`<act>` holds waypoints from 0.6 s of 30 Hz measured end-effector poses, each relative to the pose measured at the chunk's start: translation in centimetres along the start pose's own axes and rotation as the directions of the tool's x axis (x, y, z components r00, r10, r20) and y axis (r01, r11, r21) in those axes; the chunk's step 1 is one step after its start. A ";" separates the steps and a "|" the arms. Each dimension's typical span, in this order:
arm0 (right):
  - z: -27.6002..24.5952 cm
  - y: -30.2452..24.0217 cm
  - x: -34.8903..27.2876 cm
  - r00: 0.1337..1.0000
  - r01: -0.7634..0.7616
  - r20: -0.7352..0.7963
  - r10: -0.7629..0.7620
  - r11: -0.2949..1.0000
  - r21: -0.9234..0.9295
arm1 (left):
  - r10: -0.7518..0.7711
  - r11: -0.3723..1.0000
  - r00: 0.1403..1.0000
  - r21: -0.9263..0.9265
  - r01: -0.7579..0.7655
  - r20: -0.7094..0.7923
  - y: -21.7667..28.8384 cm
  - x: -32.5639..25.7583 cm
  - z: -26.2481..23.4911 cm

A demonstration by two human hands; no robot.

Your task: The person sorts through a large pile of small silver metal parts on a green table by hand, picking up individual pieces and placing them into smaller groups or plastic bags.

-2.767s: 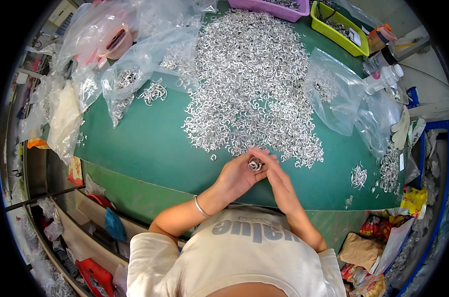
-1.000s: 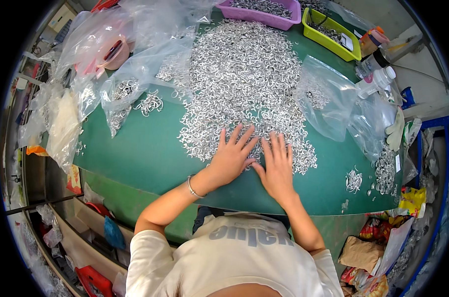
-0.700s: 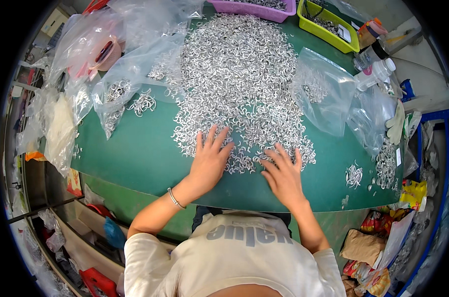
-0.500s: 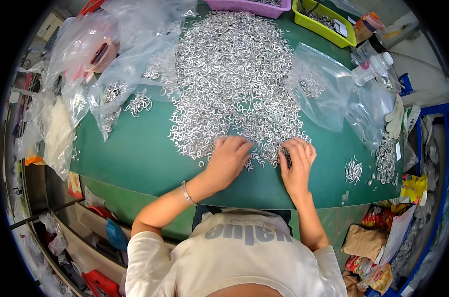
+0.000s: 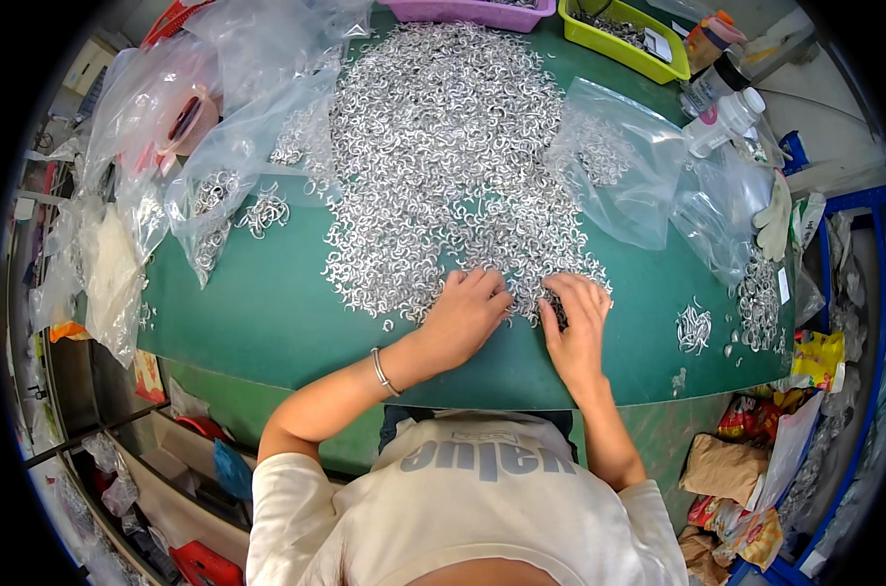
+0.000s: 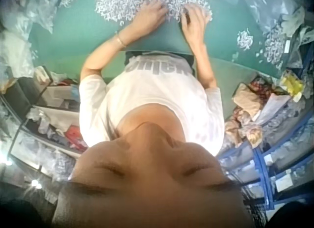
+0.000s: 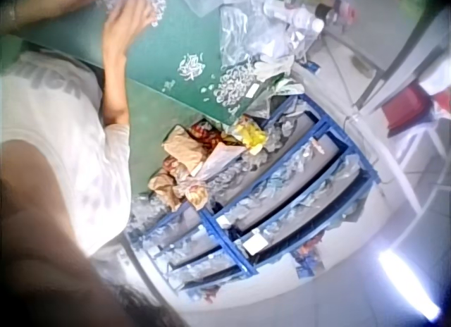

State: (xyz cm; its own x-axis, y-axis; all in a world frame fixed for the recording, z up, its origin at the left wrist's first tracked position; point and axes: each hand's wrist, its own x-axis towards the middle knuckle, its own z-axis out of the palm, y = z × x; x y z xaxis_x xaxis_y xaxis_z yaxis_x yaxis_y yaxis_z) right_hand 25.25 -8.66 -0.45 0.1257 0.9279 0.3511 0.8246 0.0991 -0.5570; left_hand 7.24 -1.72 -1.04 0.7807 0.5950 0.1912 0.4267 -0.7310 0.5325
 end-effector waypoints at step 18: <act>5.2 -0.3 7.2 0.917 0.264 0.303 -0.258 0.964 0.023 | -0.528 0.647 0.847 -0.675 0.356 -0.058 -2.9 -1.1 -2.8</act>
State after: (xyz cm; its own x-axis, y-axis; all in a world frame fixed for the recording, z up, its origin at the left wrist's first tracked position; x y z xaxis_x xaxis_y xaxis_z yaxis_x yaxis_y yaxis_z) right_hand 22.99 -0.17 -1.70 -0.2646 0.9345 0.2383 0.8154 0.3487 -0.4621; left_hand 3.82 0.67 -0.51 0.4098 0.9094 -0.0711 0.2462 -0.0351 0.9686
